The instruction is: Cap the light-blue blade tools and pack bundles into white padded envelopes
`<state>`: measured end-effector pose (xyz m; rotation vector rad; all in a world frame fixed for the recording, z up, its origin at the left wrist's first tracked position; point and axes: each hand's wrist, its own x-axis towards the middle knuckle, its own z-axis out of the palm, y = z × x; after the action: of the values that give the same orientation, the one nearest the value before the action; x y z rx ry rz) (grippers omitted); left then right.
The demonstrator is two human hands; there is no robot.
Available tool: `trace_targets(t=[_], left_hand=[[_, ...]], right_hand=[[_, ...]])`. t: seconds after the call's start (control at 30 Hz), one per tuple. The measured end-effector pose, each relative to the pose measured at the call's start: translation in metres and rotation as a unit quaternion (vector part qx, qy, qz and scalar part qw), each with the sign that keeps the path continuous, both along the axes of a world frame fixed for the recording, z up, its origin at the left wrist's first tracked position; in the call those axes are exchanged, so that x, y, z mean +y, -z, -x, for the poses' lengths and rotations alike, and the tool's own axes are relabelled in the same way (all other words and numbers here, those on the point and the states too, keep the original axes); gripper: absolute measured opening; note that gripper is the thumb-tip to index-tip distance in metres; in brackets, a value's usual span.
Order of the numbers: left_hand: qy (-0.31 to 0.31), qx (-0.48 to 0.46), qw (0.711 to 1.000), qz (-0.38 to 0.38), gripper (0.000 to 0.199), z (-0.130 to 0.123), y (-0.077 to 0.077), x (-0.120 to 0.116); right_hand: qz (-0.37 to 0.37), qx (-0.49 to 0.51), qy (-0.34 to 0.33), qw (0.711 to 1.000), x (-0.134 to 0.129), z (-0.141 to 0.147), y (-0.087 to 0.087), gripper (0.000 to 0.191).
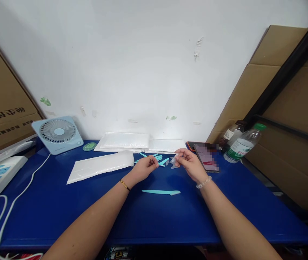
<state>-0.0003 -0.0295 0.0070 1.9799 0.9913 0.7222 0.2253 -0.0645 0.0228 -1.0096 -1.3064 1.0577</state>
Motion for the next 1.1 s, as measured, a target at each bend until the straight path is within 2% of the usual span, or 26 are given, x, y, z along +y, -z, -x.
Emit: trace_targets(t=[0.13,0.47,0.57,0.7,0.73,0.8,0.87,0.93,1.0,1.1], left_hand=[[0.018,-0.028,0.998,0.048,0.026,0.000,0.003,0.002],[0.021,-0.005,0.999,0.024,0.025,-0.001,0.004,0.000],[0.023,-0.003,0.999,0.027,0.024,-0.003,0.004,-0.003],[0.035,0.036,0.999,0.008,0.023,-0.004,0.001,-0.009],[0.044,0.056,0.997,0.002,0.023,-0.004,0.000,-0.010],[0.050,0.100,0.993,-0.035,0.024,-0.003,-0.002,-0.011],[0.024,0.145,0.982,-0.115,0.023,-0.002,-0.003,-0.009],[-0.027,0.192,0.961,-0.199,0.024,0.000,-0.002,-0.005],[-0.068,0.240,0.937,-0.243,0.027,0.002,0.001,0.001],[-0.094,0.283,0.921,-0.250,0.024,0.005,0.007,0.010]], right_hand=[[0.035,0.034,0.004,0.999,0.001,-0.004,0.001,0.028],[0.032,-0.015,0.031,0.999,0.000,0.006,0.005,0.034],[0.040,-0.029,0.006,0.999,-0.001,0.014,0.007,0.035],[0.091,-0.084,-0.068,0.990,-0.003,0.015,0.010,0.038],[0.096,-0.119,-0.076,0.985,-0.002,0.012,0.009,0.037],[0.074,-0.226,-0.047,0.970,-0.001,0.002,0.007,0.035],[0.022,-0.345,0.015,0.938,0.001,-0.010,0.005,0.032],[-0.026,-0.434,0.049,0.899,0.004,-0.021,0.005,0.021],[-0.050,-0.485,0.036,0.872,0.006,-0.027,0.008,0.009],[-0.063,-0.531,0.002,0.845,0.007,-0.026,0.014,0.006]])
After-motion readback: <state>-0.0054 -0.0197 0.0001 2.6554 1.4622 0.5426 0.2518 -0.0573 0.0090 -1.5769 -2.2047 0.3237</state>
